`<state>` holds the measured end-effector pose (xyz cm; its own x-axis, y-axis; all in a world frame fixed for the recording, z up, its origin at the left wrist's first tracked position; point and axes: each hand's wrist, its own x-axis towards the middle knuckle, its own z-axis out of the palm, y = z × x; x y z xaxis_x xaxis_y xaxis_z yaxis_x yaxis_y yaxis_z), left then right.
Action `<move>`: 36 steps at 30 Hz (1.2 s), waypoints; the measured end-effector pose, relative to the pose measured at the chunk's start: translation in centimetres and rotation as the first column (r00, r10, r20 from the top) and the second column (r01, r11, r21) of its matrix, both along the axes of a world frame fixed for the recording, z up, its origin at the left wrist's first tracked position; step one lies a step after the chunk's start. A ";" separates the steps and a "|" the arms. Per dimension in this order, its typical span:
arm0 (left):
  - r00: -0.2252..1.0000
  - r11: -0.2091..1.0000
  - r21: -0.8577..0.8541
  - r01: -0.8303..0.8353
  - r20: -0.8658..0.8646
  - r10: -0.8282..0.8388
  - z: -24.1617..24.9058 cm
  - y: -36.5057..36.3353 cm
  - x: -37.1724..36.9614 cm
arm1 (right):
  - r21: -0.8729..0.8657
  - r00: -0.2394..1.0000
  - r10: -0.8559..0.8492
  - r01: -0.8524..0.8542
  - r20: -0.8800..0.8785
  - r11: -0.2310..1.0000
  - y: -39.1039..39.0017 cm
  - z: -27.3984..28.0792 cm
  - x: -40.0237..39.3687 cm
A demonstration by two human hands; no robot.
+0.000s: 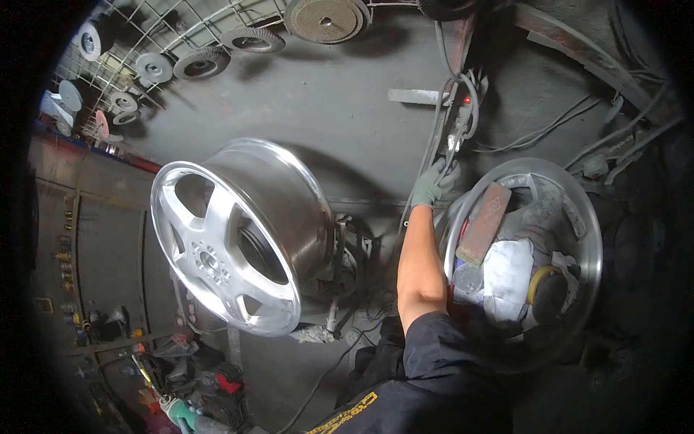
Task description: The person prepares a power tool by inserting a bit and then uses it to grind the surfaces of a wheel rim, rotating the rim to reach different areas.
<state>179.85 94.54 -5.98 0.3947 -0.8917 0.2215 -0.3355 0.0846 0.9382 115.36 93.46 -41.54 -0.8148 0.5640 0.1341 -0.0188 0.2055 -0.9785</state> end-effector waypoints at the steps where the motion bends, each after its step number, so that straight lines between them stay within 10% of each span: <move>1: 0.999 1.000 -0.015 -0.002 0.039 0.003 0.4 0.1 -0.7 | 0.054 1.000 -0.001 0.003 -0.026 0.999 0.1 -0.3 0.0; 10: 0.818 0.959 0.033 0.282 -0.530 -0.222 1.0 -0.3 3.2 | 0.032 0.992 0.105 -0.103 -0.065 0.994 0.5 -0.9 1.0; 13: 0.975 0.988 0.069 0.136 -0.185 -0.122 1.6 0.5 -0.5 | -0.071 0.967 0.073 -0.093 -0.245 0.993 0.0 -0.4 1.7; 16: 0.902 0.997 0.078 0.027 -0.432 0.009 2.9 0.3 -4.1 | -0.099 0.991 0.137 -0.134 0.016 0.986 0.5 -1.4 2.1; 22: 0.989 1.000 -0.012 -0.009 -0.147 0.007 2.9 -0.1 -7.5 | -0.088 0.987 0.044 -0.031 0.151 0.996 -0.6 -4.8 6.7; 23: 0.933 0.996 0.070 0.053 -0.359 -0.024 3.0 0.0 -5.6 | 0.016 0.992 -0.022 0.020 0.124 1.000 -0.6 -6.1 8.1; 24: 0.965 0.988 0.142 0.055 -0.263 -0.016 0.8 -0.2 -1.4 | -0.053 0.969 0.103 -0.094 0.223 0.994 0.5 -6.4 10.8; 25: 0.938 0.986 0.123 0.111 -0.341 -0.063 0.5 -0.3 -0.5 | -0.394 0.927 0.276 -0.160 0.256 0.905 2.2 -19.2 11.4; 26: 0.902 0.982 0.096 0.163 -0.418 -0.109 0.3 -0.2 0.4 | -0.521 0.956 0.218 -0.086 0.197 0.849 2.0 -12.9 16.6; 28: 0.745 0.950 0.113 0.290 -0.651 -0.149 -0.7 -1.3 3.2 | -0.135 0.927 0.206 -0.171 0.313 0.976 4.4 -13.9 24.6; 30: 0.230 0.850 -0.010 0.527 -0.961 -0.154 -1.8 -2.0 5.5 | 0.021 0.763 0.339 -0.418 0.551 0.908 8.7 -8.9 31.9; 33: 0.227 0.861 -0.092 0.501 -0.946 -0.233 -1.4 -2.1 5.5 | 0.156 0.467 0.274 -0.693 0.841 0.704 14.2 -7.7 42.9; 34: 0.176 0.852 -0.100 0.514 -0.960 -0.219 -2.2 -2.4 8.0 | -0.072 0.260 0.424 -0.779 0.867 0.623 15.9 -6.4 45.2; 36: 0.154 0.841 -0.160 0.517 -0.949 -0.275 -1.1 -2.1 7.5 | -0.637 -0.300 0.577 -0.163 0.759 0.753 16.0 0.7 48.6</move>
<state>187.31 92.40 -7.08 -0.2142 -0.9615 -0.1722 0.7821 -0.2744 0.5594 163.93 109.43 -40.83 0.0265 -0.0878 -0.9958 0.8919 0.4520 -0.0161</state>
